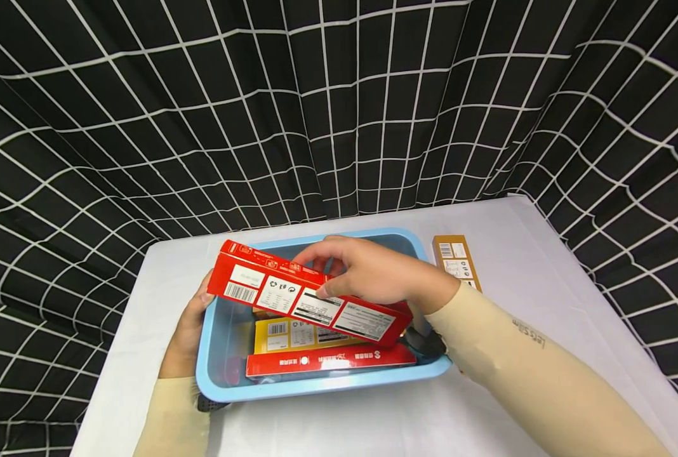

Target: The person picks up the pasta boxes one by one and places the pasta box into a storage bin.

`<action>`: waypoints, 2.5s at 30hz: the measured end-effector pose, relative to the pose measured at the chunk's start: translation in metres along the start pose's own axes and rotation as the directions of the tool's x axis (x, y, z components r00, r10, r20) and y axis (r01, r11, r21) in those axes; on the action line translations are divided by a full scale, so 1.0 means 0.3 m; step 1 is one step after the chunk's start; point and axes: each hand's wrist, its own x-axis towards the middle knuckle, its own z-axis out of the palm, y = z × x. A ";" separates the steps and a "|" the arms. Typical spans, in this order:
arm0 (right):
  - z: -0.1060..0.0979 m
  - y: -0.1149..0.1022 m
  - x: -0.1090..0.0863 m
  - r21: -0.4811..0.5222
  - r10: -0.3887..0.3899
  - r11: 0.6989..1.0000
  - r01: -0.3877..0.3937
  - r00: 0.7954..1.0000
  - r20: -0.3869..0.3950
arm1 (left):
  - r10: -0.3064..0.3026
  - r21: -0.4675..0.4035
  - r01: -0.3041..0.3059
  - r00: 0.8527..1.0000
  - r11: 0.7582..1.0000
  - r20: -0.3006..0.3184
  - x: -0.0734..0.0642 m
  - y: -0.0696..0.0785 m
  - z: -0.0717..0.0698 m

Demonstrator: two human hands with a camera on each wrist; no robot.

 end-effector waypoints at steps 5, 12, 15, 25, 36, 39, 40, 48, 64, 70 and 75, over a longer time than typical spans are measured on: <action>0.013 0.015 0.014 -0.042 0.026 0.999 -0.025 0.999 0.027 | 0.010 0.003 -0.010 1.000 1.000 -0.014 0.002 -0.001 0.003; 0.036 0.037 0.037 -0.081 0.063 0.995 -0.055 0.992 0.108 | 0.020 -0.020 -0.020 1.000 1.000 -0.006 0.003 -0.001 0.005; 0.046 0.050 0.046 -0.092 0.076 0.994 -0.064 0.988 0.133 | 0.021 -0.027 -0.021 1.000 0.999 0.001 0.004 0.001 0.004; 0.075 0.111 0.070 -0.195 0.117 0.978 -0.070 0.964 0.240 | 0.025 -0.033 -0.025 1.000 0.999 0.003 -0.002 0.004 0.001; 0.074 0.131 0.068 -0.215 0.165 0.970 -0.114 0.956 0.241 | 0.014 -0.090 -0.013 1.000 0.996 0.011 -0.003 0.001 0.008; 0.077 0.132 0.072 -0.210 0.184 0.969 -0.132 0.951 0.250 | 0.015 -0.114 -0.013 1.000 0.993 0.018 -0.003 -0.001 0.006; 0.077 0.133 0.073 -0.208 0.188 0.969 -0.137 0.949 0.253 | 0.015 -0.113 -0.013 1.000 0.994 0.017 -0.003 -0.001 0.007; 0.078 0.138 0.074 -0.195 0.202 0.969 -0.155 0.946 0.255 | 0.014 -0.123 -0.011 1.000 0.992 0.023 -0.004 0.006 0.015; 0.089 0.148 0.082 -0.197 0.218 0.966 -0.168 0.938 0.269 | 0.018 -0.116 -0.016 1.000 0.993 0.018 -0.004 0.005 0.015; 0.090 0.145 0.085 -0.211 0.222 0.963 -0.168 0.938 0.266 | 0.004 -0.103 -0.003 1.000 0.995 0.009 -0.007 0.011 0.016; 0.086 0.150 0.087 -0.215 0.213 0.963 -0.161 0.946 0.243 | 0.004 -0.099 -0.003 1.000 0.995 0.011 -0.007 0.010 0.016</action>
